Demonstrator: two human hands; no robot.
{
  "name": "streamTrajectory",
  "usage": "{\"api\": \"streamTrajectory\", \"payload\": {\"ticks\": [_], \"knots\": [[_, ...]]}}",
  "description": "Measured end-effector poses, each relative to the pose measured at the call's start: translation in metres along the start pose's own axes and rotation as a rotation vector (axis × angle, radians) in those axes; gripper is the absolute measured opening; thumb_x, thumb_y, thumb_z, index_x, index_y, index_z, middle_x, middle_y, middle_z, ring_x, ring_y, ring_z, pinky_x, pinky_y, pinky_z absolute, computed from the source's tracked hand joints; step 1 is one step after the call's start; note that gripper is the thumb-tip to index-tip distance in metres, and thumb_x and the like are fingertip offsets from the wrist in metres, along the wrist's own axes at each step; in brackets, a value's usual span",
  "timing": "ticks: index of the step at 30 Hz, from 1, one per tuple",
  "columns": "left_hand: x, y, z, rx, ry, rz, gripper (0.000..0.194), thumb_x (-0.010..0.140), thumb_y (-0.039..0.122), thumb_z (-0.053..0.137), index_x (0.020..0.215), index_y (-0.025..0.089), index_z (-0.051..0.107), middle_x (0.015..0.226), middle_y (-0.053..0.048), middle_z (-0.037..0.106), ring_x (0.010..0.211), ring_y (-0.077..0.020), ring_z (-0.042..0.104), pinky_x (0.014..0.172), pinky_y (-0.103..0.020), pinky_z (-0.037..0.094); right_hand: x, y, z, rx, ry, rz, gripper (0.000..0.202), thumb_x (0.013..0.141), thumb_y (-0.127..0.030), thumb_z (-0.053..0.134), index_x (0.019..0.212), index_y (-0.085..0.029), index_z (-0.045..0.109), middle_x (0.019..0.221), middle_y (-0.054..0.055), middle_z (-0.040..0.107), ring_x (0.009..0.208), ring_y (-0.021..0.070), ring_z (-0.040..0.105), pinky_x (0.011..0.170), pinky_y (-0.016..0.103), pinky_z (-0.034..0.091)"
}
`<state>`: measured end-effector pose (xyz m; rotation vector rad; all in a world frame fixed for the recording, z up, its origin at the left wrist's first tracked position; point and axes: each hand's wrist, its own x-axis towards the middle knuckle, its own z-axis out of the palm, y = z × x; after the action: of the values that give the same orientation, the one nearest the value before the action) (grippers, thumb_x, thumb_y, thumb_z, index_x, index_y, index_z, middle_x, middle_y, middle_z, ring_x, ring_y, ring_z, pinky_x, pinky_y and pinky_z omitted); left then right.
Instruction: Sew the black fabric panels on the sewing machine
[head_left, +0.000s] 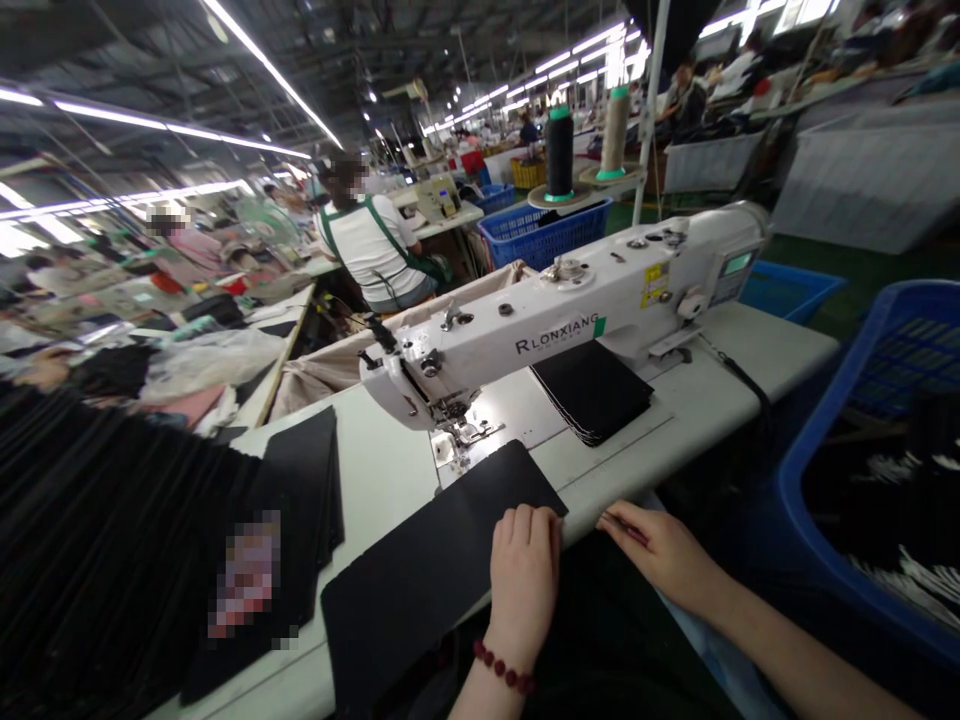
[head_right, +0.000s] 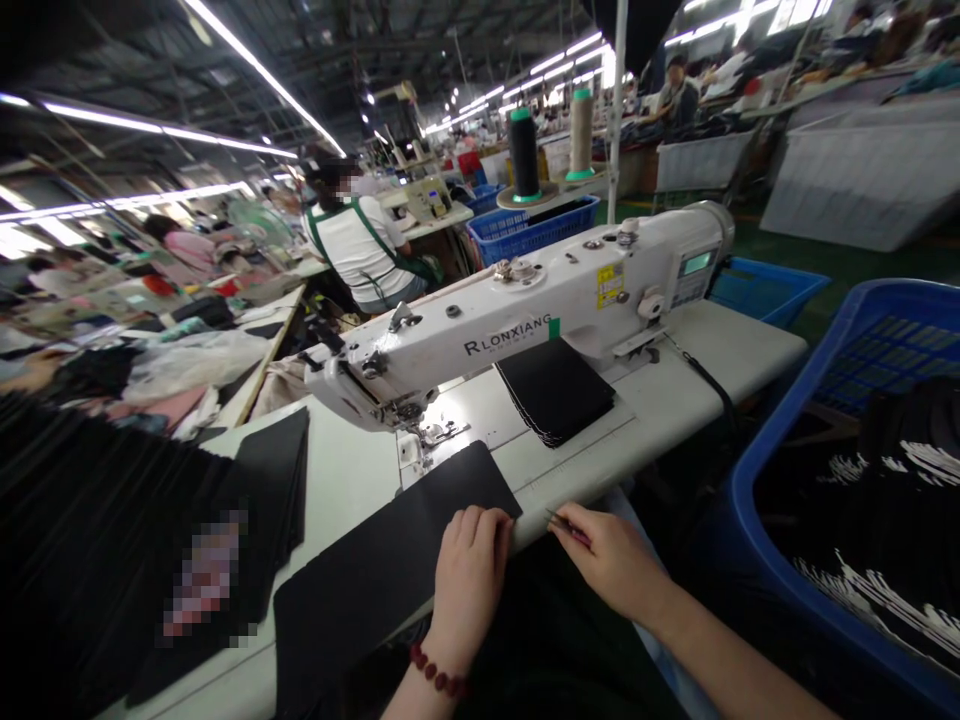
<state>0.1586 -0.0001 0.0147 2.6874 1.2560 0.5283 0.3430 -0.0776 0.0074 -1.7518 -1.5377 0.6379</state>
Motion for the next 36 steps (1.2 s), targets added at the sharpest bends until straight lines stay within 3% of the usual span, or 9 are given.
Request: {"api": "streamTrajectory", "payload": {"ticks": [6, 12, 23, 27, 32, 34, 36], "knots": [[-0.010, 0.008, -0.011, -0.144, -0.054, -0.059, 0.011, 0.093, 0.014, 0.042, 0.088, 0.020, 0.050, 0.089, -0.003, 0.051, 0.083, -0.0201, 0.050, 0.076, -0.036, 0.044, 0.000, -0.014, -0.005, -0.164, -0.111, -0.040, 0.021, 0.093, -0.042, 0.044, 0.091, -0.024, 0.054, 0.078, -0.002, 0.063, 0.071, 0.0165, 0.061, 0.062, 0.027, 0.037], [-0.018, 0.009, -0.013, -0.277, -0.045, -0.101, 0.012, 0.093, 0.013, 0.041, 0.092, 0.020, 0.050, 0.092, -0.004, 0.050, 0.086, -0.0200, 0.050, 0.079, -0.038, 0.044, -0.002, -0.021, 0.007, -0.383, -0.132, -0.084, 0.020, 0.095, -0.037, 0.040, 0.086, -0.022, 0.049, 0.078, 0.001, 0.063, 0.069, 0.0188, 0.061, 0.058, 0.029, 0.032], [-0.023, 0.005, -0.006, -0.283, -0.058, -0.080, 0.013, 0.093, 0.012, 0.041, 0.093, 0.020, 0.051, 0.094, -0.005, 0.051, 0.088, -0.0206, 0.050, 0.080, -0.039, 0.043, 0.001, -0.024, 0.023, -0.467, -0.144, -0.103, 0.023, 0.097, -0.034, 0.036, 0.085, -0.023, 0.052, 0.075, 0.001, 0.066, 0.067, 0.0183, 0.063, 0.056, 0.029, 0.031], [-0.028, 0.002, -0.015, -0.314, -0.092, -0.013, 0.013, 0.093, 0.014, 0.041, 0.095, 0.020, 0.052, 0.094, -0.006, 0.052, 0.089, -0.0203, 0.050, 0.081, -0.040, 0.044, 0.005, -0.021, 0.018, -0.458, -0.124, -0.076, 0.024, 0.098, -0.032, 0.035, 0.081, -0.023, 0.050, 0.071, -0.001, 0.065, 0.064, 0.0177, 0.063, 0.055, 0.028, 0.032], [-0.055, -0.026, -0.045, -0.308, -0.130, 0.207, 0.017, 0.088, 0.019, 0.054, 0.071, 0.020, 0.054, 0.083, -0.004, 0.054, 0.098, -0.0210, 0.052, 0.095, -0.041, 0.043, 0.011, -0.015, 0.007, -0.318, -0.040, -0.054, 0.022, 0.094, -0.043, 0.043, 0.088, -0.023, 0.050, 0.080, 0.000, 0.063, 0.069, 0.0169, 0.062, 0.059, 0.027, 0.041], [-0.071, -0.048, -0.055, -0.234, -0.120, 0.182, 0.019, 0.086, 0.023, 0.059, 0.067, 0.020, 0.054, 0.085, -0.005, 0.057, 0.103, -0.0227, 0.053, 0.094, -0.040, 0.045, 0.013, -0.016, 0.007, -0.268, -0.056, -0.105, 0.024, 0.089, -0.046, 0.051, 0.098, -0.024, 0.052, 0.096, 0.002, 0.063, 0.078, 0.0175, 0.063, 0.066, 0.028, 0.046], [-0.088, -0.076, -0.062, -0.123, -0.106, 0.114, 0.007, 0.084, 0.028, 0.062, 0.083, 0.021, 0.061, 0.105, -0.007, 0.061, 0.116, -0.0259, 0.049, 0.099, -0.043, 0.044, 0.016, -0.017, 0.010, -0.266, -0.094, -0.170, 0.030, 0.087, -0.040, 0.056, 0.113, -0.026, 0.052, 0.118, 0.004, 0.058, 0.087, 0.0187, 0.064, 0.072, 0.030, 0.049]]}}
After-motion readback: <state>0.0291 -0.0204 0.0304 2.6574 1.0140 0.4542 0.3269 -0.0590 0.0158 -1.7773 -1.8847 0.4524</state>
